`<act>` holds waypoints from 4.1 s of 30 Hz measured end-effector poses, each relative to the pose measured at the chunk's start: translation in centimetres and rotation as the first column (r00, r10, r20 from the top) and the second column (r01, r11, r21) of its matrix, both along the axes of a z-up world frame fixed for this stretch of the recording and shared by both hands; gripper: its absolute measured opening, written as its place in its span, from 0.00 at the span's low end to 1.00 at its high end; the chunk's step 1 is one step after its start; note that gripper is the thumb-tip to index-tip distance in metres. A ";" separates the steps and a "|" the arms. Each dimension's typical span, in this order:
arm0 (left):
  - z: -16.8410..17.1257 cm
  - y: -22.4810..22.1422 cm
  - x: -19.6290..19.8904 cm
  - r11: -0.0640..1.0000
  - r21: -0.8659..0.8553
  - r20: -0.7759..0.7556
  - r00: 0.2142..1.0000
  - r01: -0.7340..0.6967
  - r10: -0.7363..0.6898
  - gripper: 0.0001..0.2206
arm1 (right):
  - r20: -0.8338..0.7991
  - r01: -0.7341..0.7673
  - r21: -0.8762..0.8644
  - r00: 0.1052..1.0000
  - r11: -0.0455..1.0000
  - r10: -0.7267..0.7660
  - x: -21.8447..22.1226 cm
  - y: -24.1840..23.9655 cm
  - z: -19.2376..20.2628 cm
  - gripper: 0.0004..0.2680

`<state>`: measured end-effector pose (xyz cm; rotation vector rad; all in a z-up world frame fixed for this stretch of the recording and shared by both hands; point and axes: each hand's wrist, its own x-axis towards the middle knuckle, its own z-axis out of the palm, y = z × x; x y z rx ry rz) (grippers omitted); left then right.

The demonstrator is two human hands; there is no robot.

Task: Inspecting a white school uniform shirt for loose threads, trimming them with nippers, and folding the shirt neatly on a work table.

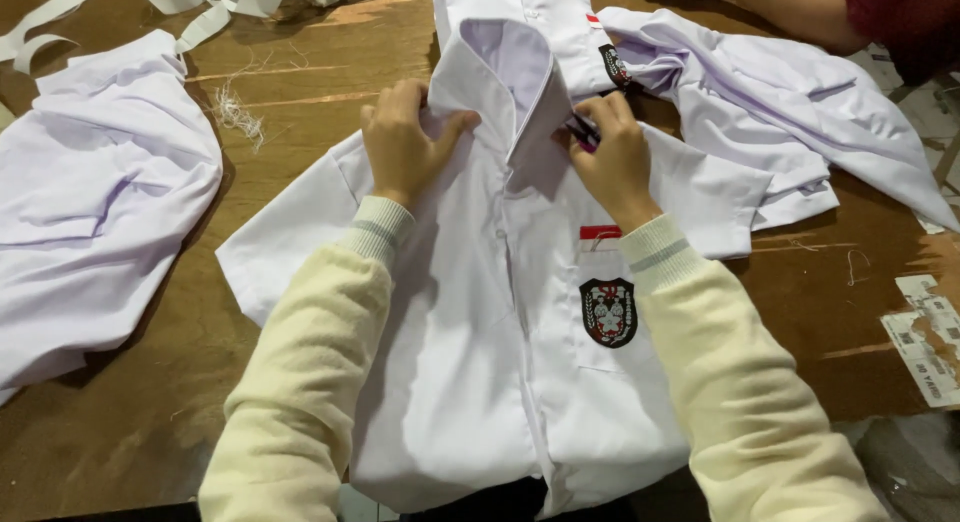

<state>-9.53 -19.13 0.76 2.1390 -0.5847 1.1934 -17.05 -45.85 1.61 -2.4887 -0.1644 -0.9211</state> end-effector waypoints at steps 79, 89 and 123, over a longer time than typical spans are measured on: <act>-7.8 -2.4 -14.3 0.910 0.225 -0.319 0.909 0.349 -0.270 0.17 | -0.236 -0.270 0.244 0.915 0.931 0.327 -9.4 3.0 -4.9 0.13; -7.1 -3.4 -15.9 0.889 0.416 -0.315 0.948 0.190 -0.055 0.08 | -0.256 -0.281 0.221 0.907 0.934 0.333 -9.3 2.6 -5.1 0.13; -8.3 -2.8 -15.0 0.922 0.155 -0.564 0.798 0.355 -0.212 0.06 | -0.304 -0.306 -0.232 0.924 0.923 0.230 -10.0 2.4 -5.9 0.11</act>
